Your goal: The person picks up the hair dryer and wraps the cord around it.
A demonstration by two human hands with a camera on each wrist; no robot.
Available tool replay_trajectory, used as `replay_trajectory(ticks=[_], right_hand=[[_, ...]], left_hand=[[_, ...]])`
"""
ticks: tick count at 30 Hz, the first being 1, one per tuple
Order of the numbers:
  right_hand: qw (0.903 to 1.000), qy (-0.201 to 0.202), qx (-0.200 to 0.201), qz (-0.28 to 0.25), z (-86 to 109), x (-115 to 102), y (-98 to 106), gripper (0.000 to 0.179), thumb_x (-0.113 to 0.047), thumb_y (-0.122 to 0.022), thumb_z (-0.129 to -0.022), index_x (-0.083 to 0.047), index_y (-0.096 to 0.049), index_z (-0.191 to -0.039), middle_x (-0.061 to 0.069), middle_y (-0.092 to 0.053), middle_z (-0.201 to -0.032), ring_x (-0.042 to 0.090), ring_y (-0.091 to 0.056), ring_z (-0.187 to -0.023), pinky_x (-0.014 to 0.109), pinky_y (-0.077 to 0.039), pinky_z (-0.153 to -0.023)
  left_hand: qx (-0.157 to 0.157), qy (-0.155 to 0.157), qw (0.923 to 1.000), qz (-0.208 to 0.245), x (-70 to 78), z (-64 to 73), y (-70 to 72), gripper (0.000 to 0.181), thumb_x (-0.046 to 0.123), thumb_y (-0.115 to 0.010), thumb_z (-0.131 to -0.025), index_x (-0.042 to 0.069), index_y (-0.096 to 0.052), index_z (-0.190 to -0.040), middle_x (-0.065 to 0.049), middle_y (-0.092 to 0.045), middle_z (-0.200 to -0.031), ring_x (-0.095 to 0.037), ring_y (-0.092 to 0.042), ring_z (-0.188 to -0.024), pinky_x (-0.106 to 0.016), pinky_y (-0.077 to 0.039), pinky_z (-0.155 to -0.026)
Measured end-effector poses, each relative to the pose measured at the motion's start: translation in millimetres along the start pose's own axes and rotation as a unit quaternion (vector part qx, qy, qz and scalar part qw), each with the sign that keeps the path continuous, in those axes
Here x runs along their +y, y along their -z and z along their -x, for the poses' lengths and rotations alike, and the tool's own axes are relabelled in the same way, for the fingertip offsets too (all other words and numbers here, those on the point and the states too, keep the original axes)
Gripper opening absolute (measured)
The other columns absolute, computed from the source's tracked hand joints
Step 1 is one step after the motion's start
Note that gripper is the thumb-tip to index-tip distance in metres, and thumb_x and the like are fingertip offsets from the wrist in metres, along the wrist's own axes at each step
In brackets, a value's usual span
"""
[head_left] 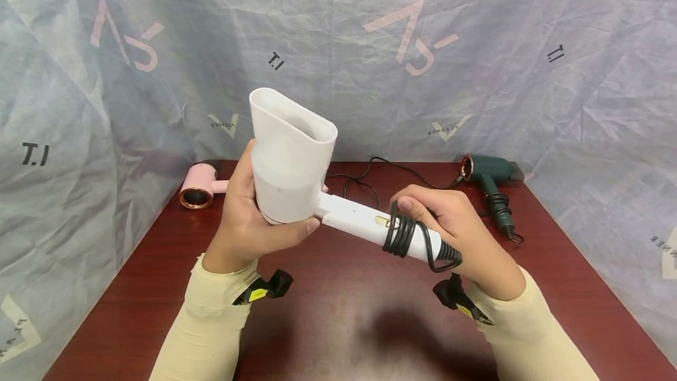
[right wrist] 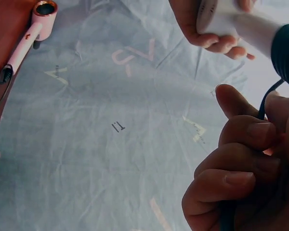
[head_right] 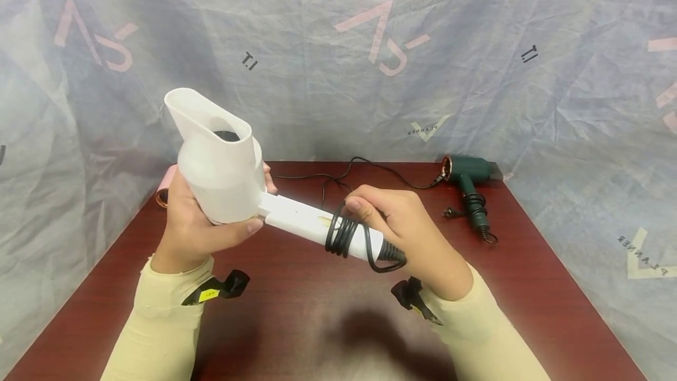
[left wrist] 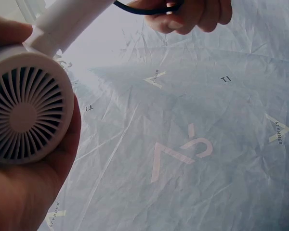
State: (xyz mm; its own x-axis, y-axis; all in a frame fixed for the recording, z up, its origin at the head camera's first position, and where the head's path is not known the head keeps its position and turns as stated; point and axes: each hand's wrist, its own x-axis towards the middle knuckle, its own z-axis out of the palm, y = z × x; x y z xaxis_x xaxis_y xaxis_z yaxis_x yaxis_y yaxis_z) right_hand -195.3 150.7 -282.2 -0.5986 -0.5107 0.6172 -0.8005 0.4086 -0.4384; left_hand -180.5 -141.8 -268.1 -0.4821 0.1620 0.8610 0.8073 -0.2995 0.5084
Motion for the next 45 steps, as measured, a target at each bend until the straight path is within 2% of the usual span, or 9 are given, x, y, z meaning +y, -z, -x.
replay_trajectory(ticks=[8,17,24,27,30,33,39,41,45], right_hand=[[0.9998,-0.017,-0.002,-0.005,0.4,-1,-7,0.024,-0.013,-0.055,-0.107,-0.027,-0.071,-0.096,-0.017,-0.065,-0.081,0.004,-0.058,-0.07,0.021,-0.047,-0.063],[0.9993,0.023,0.006,0.029,-0.1,1,-10,0.02,-0.008,-0.057,-0.104,-0.021,-0.07,-0.097,-0.016,-0.063,-0.08,0.002,-0.057,-0.073,0.018,-0.048,-0.069],[0.998,0.045,0.01,0.044,-1.1,-1,-13,0.028,0.005,-0.068,-0.085,-0.02,-0.068,-0.099,-0.016,-0.062,-0.078,-0.001,-0.055,-0.069,0.017,-0.047,-0.067],[0.9984,0.033,0.0,0.046,-1.5,-3,-15,0.024,0.004,-0.062,-0.09,-0.02,-0.063,-0.091,-0.016,-0.054,-0.073,-0.001,-0.049,-0.064,0.019,-0.044,-0.061],[0.9991,-0.035,-0.025,0.0,0.3,-5,-17,0.024,-0.003,-0.057,-0.099,-0.022,-0.058,-0.084,-0.014,-0.047,-0.067,0.001,-0.043,-0.059,0.022,-0.042,-0.055],[0.9963,-0.07,-0.048,-0.011,3.6,-4,-19,0.018,-0.01,-0.057,-0.104,-0.023,-0.064,-0.093,-0.014,-0.05,-0.072,0.001,-0.044,-0.062,0.025,-0.044,-0.058],[0.9967,-0.011,-0.073,0.033,0.4,-4,-24,0.018,-0.018,-0.057,-0.107,-0.031,-0.066,-0.116,-0.017,-0.059,-0.104,0.004,-0.051,-0.085,0.023,-0.045,-0.077],[0.9961,-0.017,-0.08,0.034,0.7,-5,-26,0.015,-0.024,-0.055,-0.108,-0.032,-0.066,-0.113,-0.016,-0.054,-0.092,0.004,-0.048,-0.08,0.023,-0.043,-0.074],[0.9952,-0.029,-0.087,0.036,1.7,-7,-28,0.017,-0.028,-0.05,-0.11,-0.028,-0.068,-0.113,-0.02,-0.06,-0.093,0.001,-0.054,-0.085,0.023,-0.049,-0.078]], left_hand=[[0.008,-0.004,0.9998,0.017,1.2,-0.7,0.3,0.081,-0.022,-0.074,-0.057,-0.009,-0.045,-0.131,-0.02,-0.062,-0.111,-0.038,-0.072,-0.085,-0.048,-0.063,-0.075],[0.027,-0.011,0.9995,-0.005,2.5,0.1,2.1,0.082,-0.02,-0.076,-0.056,-0.009,-0.046,-0.132,-0.02,-0.061,-0.114,-0.037,-0.072,-0.086,-0.046,-0.063,-0.079],[0.039,-0.012,0.9991,-0.011,3.5,-1.2,2.2,0.082,-0.018,-0.076,-0.058,-0.008,-0.047,-0.134,-0.021,-0.061,-0.116,-0.04,-0.072,-0.088,-0.047,-0.062,-0.081],[0.044,-0.016,0.9988,-0.012,3.5,-1.1,2.3,0.08,-0.019,-0.075,-0.059,-0.009,-0.047,-0.133,-0.021,-0.062,-0.115,-0.039,-0.072,-0.088,-0.045,-0.062,-0.08],[0.052,-0.03,0.9981,-0.012,3.3,-0.9,2.3,0.075,-0.019,-0.074,-0.06,-0.01,-0.047,-0.13,-0.021,-0.064,-0.111,-0.036,-0.073,-0.087,-0.042,-0.062,-0.076],[0.07,-0.046,0.9963,-0.017,3.5,-1.4,2.6,0.071,-0.016,-0.074,-0.061,-0.012,-0.047,-0.127,-0.022,-0.065,-0.108,-0.036,-0.073,-0.085,-0.041,-0.062,-0.074],[0.1,-0.05,0.9933,-0.029,5.6,-3.3,3.1,0.071,-0.012,-0.075,-0.063,-0.009,-0.048,-0.129,-0.023,-0.065,-0.108,-0.037,-0.072,-0.086,-0.042,-0.062,-0.077],[0.104,-0.048,0.993,-0.03,6.4,-3.6,2.9,0.072,-0.013,-0.075,-0.062,-0.009,-0.048,-0.129,-0.023,-0.065,-0.108,-0.037,-0.072,-0.086,-0.042,-0.062,-0.077],[0.12,-0.044,0.9914,-0.029,6.6,-5.7,2.5,0.073,-0.014,-0.074,-0.062,-0.007,-0.048,-0.13,-0.024,-0.064,-0.109,-0.038,-0.071,-0.087,-0.042,-0.062,-0.078]])
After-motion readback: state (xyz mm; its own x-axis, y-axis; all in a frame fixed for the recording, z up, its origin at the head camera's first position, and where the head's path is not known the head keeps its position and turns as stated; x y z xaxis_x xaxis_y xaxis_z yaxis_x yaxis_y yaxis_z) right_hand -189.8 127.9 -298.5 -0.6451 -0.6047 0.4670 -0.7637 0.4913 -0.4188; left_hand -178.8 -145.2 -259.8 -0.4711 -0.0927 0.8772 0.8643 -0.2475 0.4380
